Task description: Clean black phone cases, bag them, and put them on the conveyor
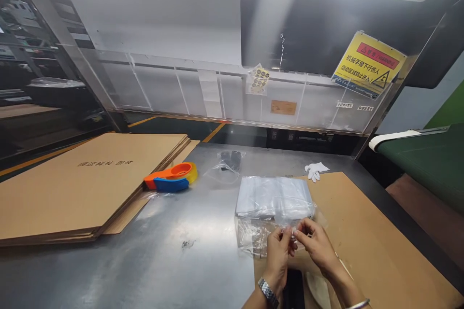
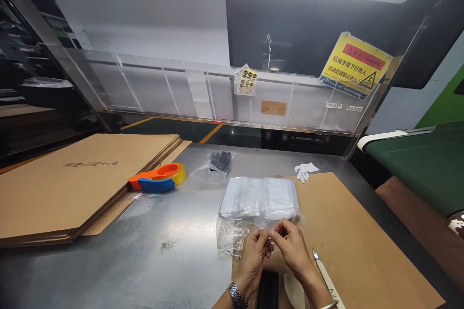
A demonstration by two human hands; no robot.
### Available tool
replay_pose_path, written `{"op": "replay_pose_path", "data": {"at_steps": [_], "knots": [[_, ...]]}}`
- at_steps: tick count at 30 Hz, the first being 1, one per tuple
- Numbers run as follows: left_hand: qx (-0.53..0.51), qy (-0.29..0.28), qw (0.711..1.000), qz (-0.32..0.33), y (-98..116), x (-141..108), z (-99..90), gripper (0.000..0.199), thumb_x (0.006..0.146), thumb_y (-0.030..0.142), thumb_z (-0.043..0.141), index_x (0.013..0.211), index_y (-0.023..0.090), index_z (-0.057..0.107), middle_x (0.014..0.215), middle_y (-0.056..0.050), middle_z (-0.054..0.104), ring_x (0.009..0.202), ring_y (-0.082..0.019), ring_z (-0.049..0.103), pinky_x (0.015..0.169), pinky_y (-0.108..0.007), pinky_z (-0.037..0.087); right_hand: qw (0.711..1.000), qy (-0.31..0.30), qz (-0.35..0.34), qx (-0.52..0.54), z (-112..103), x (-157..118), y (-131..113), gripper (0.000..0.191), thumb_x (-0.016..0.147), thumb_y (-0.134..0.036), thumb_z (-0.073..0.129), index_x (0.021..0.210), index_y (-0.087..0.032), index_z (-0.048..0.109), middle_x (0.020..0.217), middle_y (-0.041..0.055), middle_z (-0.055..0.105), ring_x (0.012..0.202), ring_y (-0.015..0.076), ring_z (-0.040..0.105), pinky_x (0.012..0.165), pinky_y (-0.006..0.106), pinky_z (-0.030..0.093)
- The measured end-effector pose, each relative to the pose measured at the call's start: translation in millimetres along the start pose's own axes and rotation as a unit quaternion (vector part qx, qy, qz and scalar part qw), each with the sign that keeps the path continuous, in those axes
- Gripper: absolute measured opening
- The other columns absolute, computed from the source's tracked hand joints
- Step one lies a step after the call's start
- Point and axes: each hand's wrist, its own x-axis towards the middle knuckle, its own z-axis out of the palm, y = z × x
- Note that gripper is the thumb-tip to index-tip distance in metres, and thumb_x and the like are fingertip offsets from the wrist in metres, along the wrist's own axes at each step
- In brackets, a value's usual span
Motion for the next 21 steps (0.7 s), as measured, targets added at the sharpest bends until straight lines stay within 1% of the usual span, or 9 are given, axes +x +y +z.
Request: {"op": "replay_pose_path", "data": {"at_steps": [3, 5, 6, 8, 9, 12, 16, 18, 21], "knots": [[0.100, 0.029, 0.993, 0.052, -6, -9, -11.3, 0.030, 0.081, 0.038, 0.046, 0.059, 0.018, 0.045, 0.050, 0.002, 0.046, 0.045, -0.012, 0.046, 0.043, -0.024, 0.033, 0.997, 0.071, 0.014, 0.019, 2, -14, 5, 0.024, 0.084, -0.040, 0.047, 0.071, -0.019, 0.046, 0.062, -0.0026, 0.049, 0.052, 0.0111, 0.044, 0.046, 0.022, 0.036], [0.170, 0.057, 0.979, 0.101, -10, -19, -18.8, 0.017, 0.079, 0.028, 0.050, 0.067, 0.016, 0.053, 0.057, -0.001, 0.053, 0.051, -0.014, 0.049, 0.050, -0.027, 0.038, 0.995, 0.095, 0.010, 0.016, 5, -26, 3, 0.024, 0.086, -0.040, 0.043, 0.079, -0.018, 0.049, 0.068, -0.0001, 0.052, 0.058, 0.0132, 0.049, 0.050, 0.023, 0.039], [0.202, 0.074, 0.968, 0.132, -11, -24, -22.1, 0.011, 0.078, 0.024, 0.052, 0.079, 0.015, 0.057, 0.067, -0.004, 0.057, 0.059, -0.016, 0.053, 0.057, -0.030, 0.042, 0.996, 0.094, 0.003, 0.010, 8, -34, 0, 0.023, 0.087, -0.039, 0.043, 0.083, -0.018, 0.052, 0.073, 0.0015, 0.055, 0.064, 0.0148, 0.052, 0.055, 0.024, 0.042], [0.268, 0.098, 0.933, 0.218, -13, -35, -27.4, 0.026, 0.078, 0.019, 0.051, 0.103, 0.018, 0.057, 0.092, -0.008, 0.059, 0.080, -0.021, 0.055, 0.074, -0.038, 0.043, 0.997, 0.071, -0.018, -0.002, 15, -49, -9, 0.021, 0.087, -0.037, 0.046, 0.086, -0.019, 0.057, 0.081, 0.0035, 0.059, 0.076, 0.0175, 0.055, 0.066, 0.027, 0.044], [0.299, 0.099, 0.912, 0.263, -14, -39, -29.8, 0.029, 0.079, 0.017, 0.050, 0.107, 0.020, 0.058, 0.098, -0.009, 0.058, 0.087, -0.022, 0.053, 0.079, -0.040, 0.041, 0.998, 0.053, -0.033, -0.011, 18, -56, -14, 0.020, 0.086, -0.035, 0.047, 0.085, -0.020, 0.059, 0.082, 0.0038, 0.060, 0.080, 0.0184, 0.055, 0.071, 0.028, 0.043], [0.372, 0.082, 0.849, 0.365, -12, -48, -38.8, 0.028, 0.079, 0.013, 0.048, 0.100, 0.024, 0.064, 0.089, -0.006, 0.057, 0.083, -0.022, 0.050, 0.075, -0.039, 0.042, 0.994, 0.025, -0.091, -0.063, 20, -73, -23, 0.019, 0.088, -0.031, 0.045, 0.084, -0.022, 0.062, 0.080, 0.0038, 0.060, 0.080, 0.0187, 0.055, 0.073, 0.029, 0.044], [0.415, 0.118, 0.806, 0.406, -6, -57, -59.6, 0.043, 0.072, -0.002, 0.042, 0.103, 0.019, 0.063, 0.084, -0.007, 0.049, 0.080, -0.021, 0.046, 0.069, -0.035, 0.043, 0.979, 0.062, -0.106, -0.163, 12, -92, -7, 0.023, 0.091, -0.033, 0.038, 0.095, -0.023, 0.059, 0.087, 0.0057, 0.064, 0.083, 0.0178, 0.060, 0.071, 0.027, 0.048], [0.449, 0.157, 0.782, 0.402, -7, -62, -70.2, 0.046, 0.072, -0.004, 0.043, 0.108, 0.018, 0.062, 0.084, -0.006, 0.046, 0.080, -0.020, 0.046, 0.070, -0.034, 0.043, 0.965, 0.058, -0.070, -0.248, 13, -106, 12, 0.027, 0.090, -0.039, 0.040, 0.098, -0.023, 0.058, 0.087, 0.0070, 0.066, 0.081, 0.0198, 0.064, 0.066, 0.027, 0.050], [0.528, 0.165, 0.757, 0.348, -14, -73, -80.1, 0.041, 0.074, 0.001, 0.049, 0.106, 0.022, 0.063, 0.076, -0.003, 0.047, 0.074, -0.019, 0.046, 0.066, -0.032, 0.042, 0.912, 0.002, 0.029, -0.409, 25, -131, 41, 0.031, 0.084, -0.046, 0.044, 0.091, -0.021, 0.061, 0.077, 0.0094, 0.069, 0.066, 0.0265, 0.067, 0.050, 0.032, 0.049]]}}
